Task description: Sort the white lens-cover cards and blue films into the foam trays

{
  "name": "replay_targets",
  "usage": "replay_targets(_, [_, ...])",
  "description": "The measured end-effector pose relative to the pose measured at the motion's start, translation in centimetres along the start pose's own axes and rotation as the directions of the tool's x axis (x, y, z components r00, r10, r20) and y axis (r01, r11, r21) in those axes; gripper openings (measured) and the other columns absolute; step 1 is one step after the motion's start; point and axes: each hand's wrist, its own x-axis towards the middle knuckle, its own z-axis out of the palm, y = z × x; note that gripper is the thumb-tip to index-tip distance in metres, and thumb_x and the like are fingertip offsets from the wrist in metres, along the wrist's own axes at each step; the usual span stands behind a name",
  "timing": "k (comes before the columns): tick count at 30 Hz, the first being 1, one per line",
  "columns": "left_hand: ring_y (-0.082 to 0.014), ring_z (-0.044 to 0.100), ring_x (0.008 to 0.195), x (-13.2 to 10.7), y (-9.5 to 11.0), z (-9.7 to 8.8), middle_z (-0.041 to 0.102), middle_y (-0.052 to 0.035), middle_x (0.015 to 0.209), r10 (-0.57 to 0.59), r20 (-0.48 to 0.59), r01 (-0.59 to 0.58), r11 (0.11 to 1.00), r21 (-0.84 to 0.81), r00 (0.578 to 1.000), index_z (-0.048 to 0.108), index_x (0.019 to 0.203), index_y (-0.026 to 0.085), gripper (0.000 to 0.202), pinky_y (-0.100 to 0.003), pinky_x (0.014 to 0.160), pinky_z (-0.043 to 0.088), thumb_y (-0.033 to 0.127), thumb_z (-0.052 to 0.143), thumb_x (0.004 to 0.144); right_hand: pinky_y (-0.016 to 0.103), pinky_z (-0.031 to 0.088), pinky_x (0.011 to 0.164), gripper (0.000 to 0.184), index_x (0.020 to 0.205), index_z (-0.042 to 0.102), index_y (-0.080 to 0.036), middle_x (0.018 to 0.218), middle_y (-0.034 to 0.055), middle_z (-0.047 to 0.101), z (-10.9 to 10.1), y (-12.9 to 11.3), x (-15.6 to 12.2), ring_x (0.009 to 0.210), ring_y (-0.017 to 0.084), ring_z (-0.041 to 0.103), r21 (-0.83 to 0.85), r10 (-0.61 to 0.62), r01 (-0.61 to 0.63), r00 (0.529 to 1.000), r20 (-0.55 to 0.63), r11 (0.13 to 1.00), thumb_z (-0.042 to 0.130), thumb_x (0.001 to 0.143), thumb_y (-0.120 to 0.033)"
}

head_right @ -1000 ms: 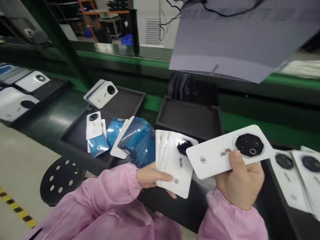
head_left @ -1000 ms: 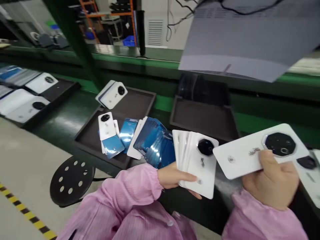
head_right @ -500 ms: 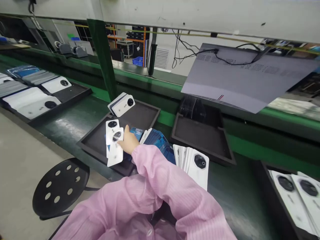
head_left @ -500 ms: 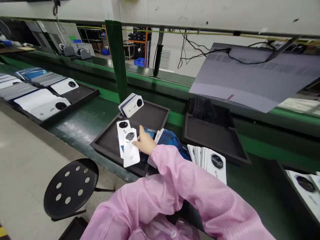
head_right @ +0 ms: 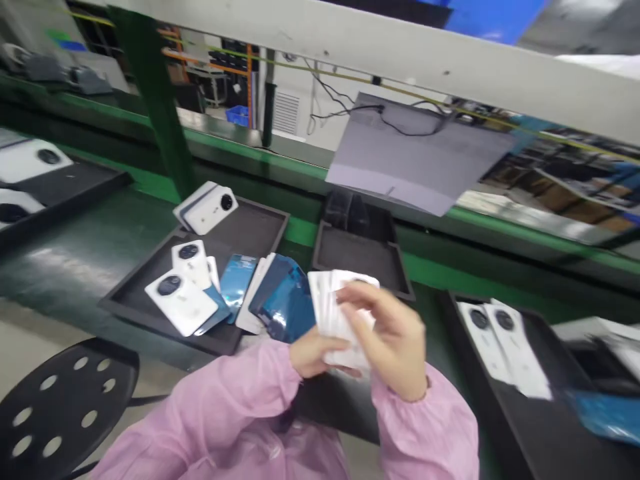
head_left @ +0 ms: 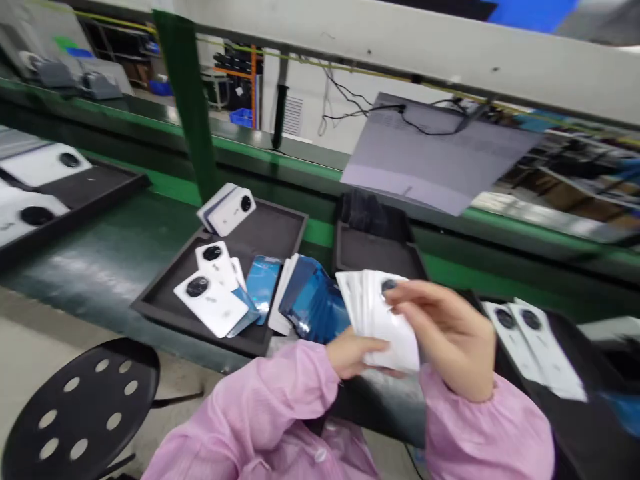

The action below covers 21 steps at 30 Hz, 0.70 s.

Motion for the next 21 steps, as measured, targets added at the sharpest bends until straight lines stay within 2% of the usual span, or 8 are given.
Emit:
replay_targets(2, [-0.0231, 0.065, 0.060, 0.0, 0.1, -0.7, 0.070, -0.0120, 0.072, -0.071, 0.082, 0.071, 0.997, 0.002, 0.994, 0.069, 0.088, 0.008, 0.034, -0.033, 0.050, 0.054, 0.016, 0.076, 0.055, 0.026, 0.051, 0.064, 0.018, 0.099, 0.061, -0.022, 0.085, 0.0029, 0.065, -3.3, 2.8, -1.1, 0.076, 0.014, 0.062, 0.031, 0.142, -0.141, 0.912, -0.384, 0.990, 0.058, 0.082, -0.027])
replay_targets(3, [-0.0232, 0.065, 0.061, 0.0, 0.2, -0.9, 0.070, -0.0127, 0.075, -0.083, 0.106, 0.084, 0.997, 0.001, 0.991, 0.069, 0.089, 0.008, 0.037, -0.033, 0.050, 0.055, 0.018, 0.077, 0.054, 0.027, 0.051, 0.064, 0.020, 0.100, 0.061, -0.021, 0.089, 0.0038, 0.064, -4.3, 4.2, -1.7, 0.079, 0.015, 0.062, 0.077, 0.218, -0.205, 0.873, -0.437, 0.976, 0.058, 0.082, -0.030])
replay_targets(4, [-0.0231, 0.066, 0.062, 0.1, 0.3, -0.9, 0.071, -0.0129, 0.077, -0.088, 0.126, 0.088, 0.996, 0.006, 0.988, 0.068, 0.090, 0.008, 0.037, -0.034, 0.052, 0.056, 0.018, 0.077, 0.056, 0.028, 0.051, 0.065, 0.025, 0.103, 0.059, -0.021, 0.094, 0.0052, 0.064, -5.0, 5.7, -2.2, 0.083, 0.017, 0.062, 0.141, 0.296, -0.261, 0.868, -0.398, 0.955, 0.058, 0.081, -0.034])
replay_targets(6, [-0.0242, 0.067, 0.065, 0.2, 0.4, -0.8, 0.071, -0.0132, 0.080, -0.094, 0.161, 0.083, 0.994, 0.076, 0.982, 0.067, 0.093, 0.007, 0.036, -0.034, 0.053, 0.057, 0.018, 0.076, 0.060, 0.032, 0.052, 0.071, 0.038, 0.112, 0.056, -0.021, 0.106, 0.0077, 0.063, -5.4, 8.0, -3.1, 0.094, 0.020, 0.061, 0.273, 0.401, -0.349, 0.902, -0.162, 0.896, 0.058, 0.079, -0.041])
replay_targets(9, [-0.0233, 0.068, 0.064, 0.3, 0.2, -0.6, 0.071, -0.0125, 0.081, -0.136, 0.177, 0.103, 0.978, 0.181, 0.975, 0.066, 0.096, 0.008, 0.034, -0.034, 0.055, 0.058, 0.020, 0.074, 0.065, 0.036, 0.049, 0.081, 0.046, 0.116, 0.053, -0.024, 0.111, 0.0063, 0.062, -5.0, 9.9, -3.8, 0.099, 0.022, 0.059, 0.367, 0.405, -0.405, 0.911, 0.081, 0.837, 0.063, 0.075, -0.043])
replay_targets(14, [-0.0274, 0.069, 0.070, 1.0, 0.0, -1.0, 0.071, -0.0159, 0.093, -0.207, 0.137, 0.181, 0.967, 0.181, 0.969, 0.061, 0.107, 0.010, 0.045, -0.039, 0.057, 0.059, 0.038, 0.068, 0.072, 0.035, 0.051, 0.077, 0.040, 0.108, 0.053, -0.022, 0.102, 0.0047, 0.063, -4.5, 11.6, -4.0, 0.090, 0.020, 0.061, 0.433, 0.464, -0.448, 0.883, 0.075, 0.782, 0.064, 0.075, -0.040])
replay_targets(17, [-0.0322, 0.067, 0.083, 1.4, 0.1, -1.0, 0.070, -0.0150, 0.100, -0.244, 0.070, 0.233, 0.963, 0.134, 0.967, 0.055, 0.118, 0.014, 0.049, -0.043, 0.060, 0.059, 0.032, 0.067, 0.074, 0.034, 0.051, 0.075, 0.038, 0.107, 0.052, -0.021, 0.103, 0.0047, 0.063, -4.6, 12.5, -4.2, 0.090, 0.020, 0.061, 0.471, 0.501, -0.475, 0.862, 0.078, 0.743, 0.062, 0.076, -0.041])
replay_targets(21, [-0.0334, 0.067, 0.082, 1.6, 0.4, -0.6, 0.070, -0.0137, 0.098, -0.285, 0.038, 0.279, 0.953, 0.119, 0.958, 0.046, 0.129, 0.016, 0.064, -0.043, 0.059, 0.059, 0.022, 0.069, 0.070, 0.033, 0.050, 0.077, 0.036, 0.108, 0.052, -0.021, 0.106, 0.0048, 0.063, -5.0, 12.8, -4.4, 0.094, 0.020, 0.060, 0.453, 0.519, -0.505, 0.849, 0.105, 0.735, 0.059, 0.079, -0.041])
